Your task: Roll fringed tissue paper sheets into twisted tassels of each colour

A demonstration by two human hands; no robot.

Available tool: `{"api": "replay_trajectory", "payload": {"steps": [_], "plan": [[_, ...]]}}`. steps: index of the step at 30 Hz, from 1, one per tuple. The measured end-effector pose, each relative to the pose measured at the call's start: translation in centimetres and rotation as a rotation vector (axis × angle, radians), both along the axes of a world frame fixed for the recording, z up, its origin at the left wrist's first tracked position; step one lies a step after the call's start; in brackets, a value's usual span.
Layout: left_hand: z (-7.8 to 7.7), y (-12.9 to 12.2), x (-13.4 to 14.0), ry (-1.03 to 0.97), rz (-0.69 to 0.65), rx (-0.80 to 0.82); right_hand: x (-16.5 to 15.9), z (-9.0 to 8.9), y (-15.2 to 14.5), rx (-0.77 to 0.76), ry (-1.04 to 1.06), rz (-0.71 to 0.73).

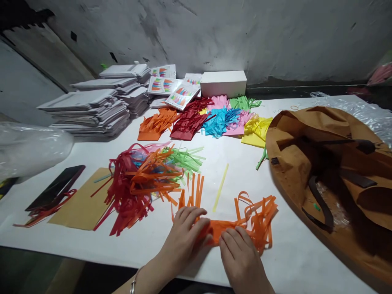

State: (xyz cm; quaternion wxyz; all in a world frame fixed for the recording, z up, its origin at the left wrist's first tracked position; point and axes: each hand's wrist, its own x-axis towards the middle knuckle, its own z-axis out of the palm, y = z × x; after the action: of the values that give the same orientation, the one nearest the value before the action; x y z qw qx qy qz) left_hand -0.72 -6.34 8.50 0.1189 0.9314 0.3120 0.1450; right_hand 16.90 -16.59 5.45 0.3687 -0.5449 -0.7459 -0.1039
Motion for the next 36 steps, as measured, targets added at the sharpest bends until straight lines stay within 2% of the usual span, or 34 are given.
{"api": "replay_trajectory", "payload": {"steps": [3,6,10,14,16,19,22,24,27,30,33,36], "plan": [[-0.7,-0.5,-0.8,-0.098,-0.216,0.067,0.0,1.2,0.4,-0.062,0.062,0.047],[-1.6,-0.8,-1.5,-0.124,-0.228,0.037,-0.2,1.6,0.4,-0.108,0.037,0.055],[-1.8,-1.0,-2.1,-0.186,-0.165,-0.045,0.0,0.6,0.0,-0.129,0.033,0.011],[-1.3,-1.2,-2.3,-0.250,0.026,-0.084,0.4,0.1,-0.4,-0.221,0.118,-0.097],[-1.2,-1.1,-2.0,-0.194,0.122,-0.096,0.4,0.1,-0.2,-0.253,0.112,-0.199],[-1.0,-0.7,-1.0,-0.052,0.219,-0.050,0.2,0.4,0.3,-0.291,-0.040,-0.311],[-0.9,-0.4,-0.3,0.070,0.261,-0.005,0.1,0.8,0.6,-0.319,-0.151,-0.385],[-0.8,-0.3,-0.1,0.109,0.254,-0.005,-0.1,0.9,0.5,-0.258,-0.124,-0.409],[-0.7,-0.2,-0.1,0.114,0.255,-0.017,-0.4,0.6,0.2,-0.130,-0.023,-0.261],[-0.6,-0.2,-0.3,0.028,0.240,-0.036,-0.8,0.0,0.0,-0.146,0.024,-0.100],[-0.8,-0.2,-0.9,-0.111,0.097,-0.029,-0.8,-0.3,0.2,-0.158,0.070,-0.096],[-1.2,-0.2,-1.4,-0.164,-0.048,0.024,-1.0,-0.1,0.7,-0.178,0.170,-0.081]]}}
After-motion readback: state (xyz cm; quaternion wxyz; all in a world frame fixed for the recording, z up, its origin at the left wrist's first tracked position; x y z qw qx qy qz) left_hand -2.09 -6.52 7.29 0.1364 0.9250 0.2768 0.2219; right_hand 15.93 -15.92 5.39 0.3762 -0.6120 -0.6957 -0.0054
